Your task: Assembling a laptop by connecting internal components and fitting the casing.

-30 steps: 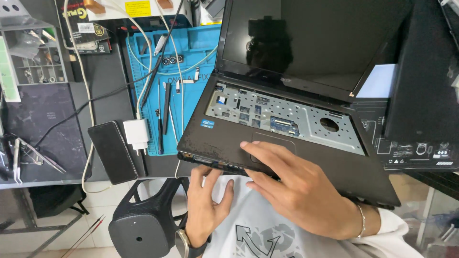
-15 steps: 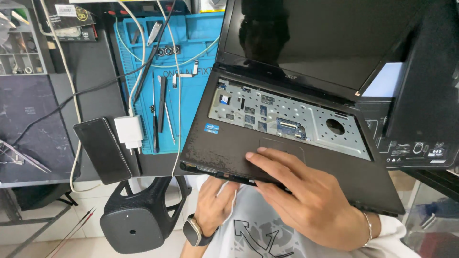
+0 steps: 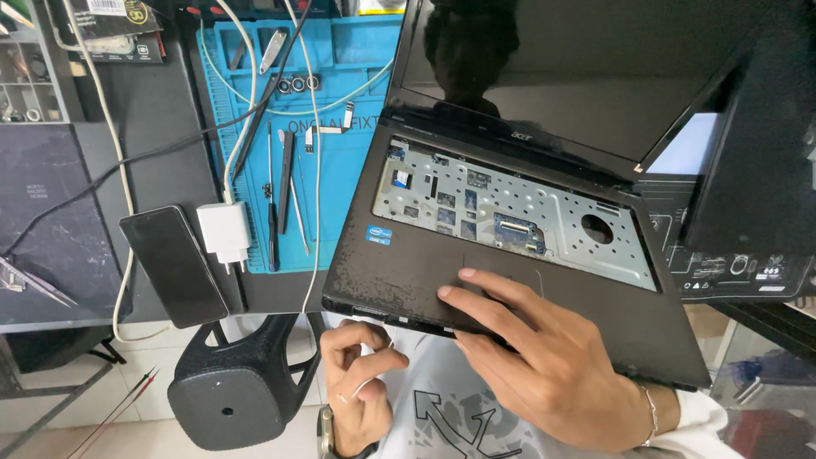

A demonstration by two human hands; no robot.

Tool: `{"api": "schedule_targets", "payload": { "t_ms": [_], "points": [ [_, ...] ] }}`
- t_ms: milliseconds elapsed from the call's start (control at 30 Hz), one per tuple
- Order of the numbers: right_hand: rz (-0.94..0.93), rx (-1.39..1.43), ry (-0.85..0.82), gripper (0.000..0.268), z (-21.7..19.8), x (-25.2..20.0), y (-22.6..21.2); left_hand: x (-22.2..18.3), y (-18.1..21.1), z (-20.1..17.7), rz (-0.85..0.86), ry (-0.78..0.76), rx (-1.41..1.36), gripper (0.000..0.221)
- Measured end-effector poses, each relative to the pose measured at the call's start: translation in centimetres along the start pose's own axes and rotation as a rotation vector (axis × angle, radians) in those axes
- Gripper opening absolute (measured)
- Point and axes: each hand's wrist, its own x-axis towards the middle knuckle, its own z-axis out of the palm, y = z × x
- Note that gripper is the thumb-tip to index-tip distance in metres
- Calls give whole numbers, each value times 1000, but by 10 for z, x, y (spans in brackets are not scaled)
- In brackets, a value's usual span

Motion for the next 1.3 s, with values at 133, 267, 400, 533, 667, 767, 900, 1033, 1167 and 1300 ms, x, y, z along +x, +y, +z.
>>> {"api": "schedule_targets", "payload": {
  "t_ms": [133,267,400,533,667,767,900,1033,1167,1300],
  "points": [
    [28,7,7,12,2,-2,-1,10,5,-3,14,8,-112,50],
    [26,-30,24,15,-2,-1,0,3,-7,-1,-74,-133,-233,37],
    [68,-87,31,23,-18,5,-1,24,8,9,-100,-42,-164,23],
    [133,-142,96,23,-34,20,-5,44,21,21,-192,102,-39,15],
    [170,-130,114,20,-42,29,-3,74,35,21,-105,233,5,8],
    [225,-79,158,18,-44,29,-2,91,42,22,67,255,168,11],
    [150,-113,204,22,-51,30,0,104,46,25,188,254,225,13],
    [134,-112,194,21,-52,27,2,109,49,31,250,228,199,12],
    [108,-81,202,19,-50,24,6,109,47,36,253,215,222,12],
    [92,-92,206,22,-50,26,6,107,46,38,250,204,217,11]
  ]
}}
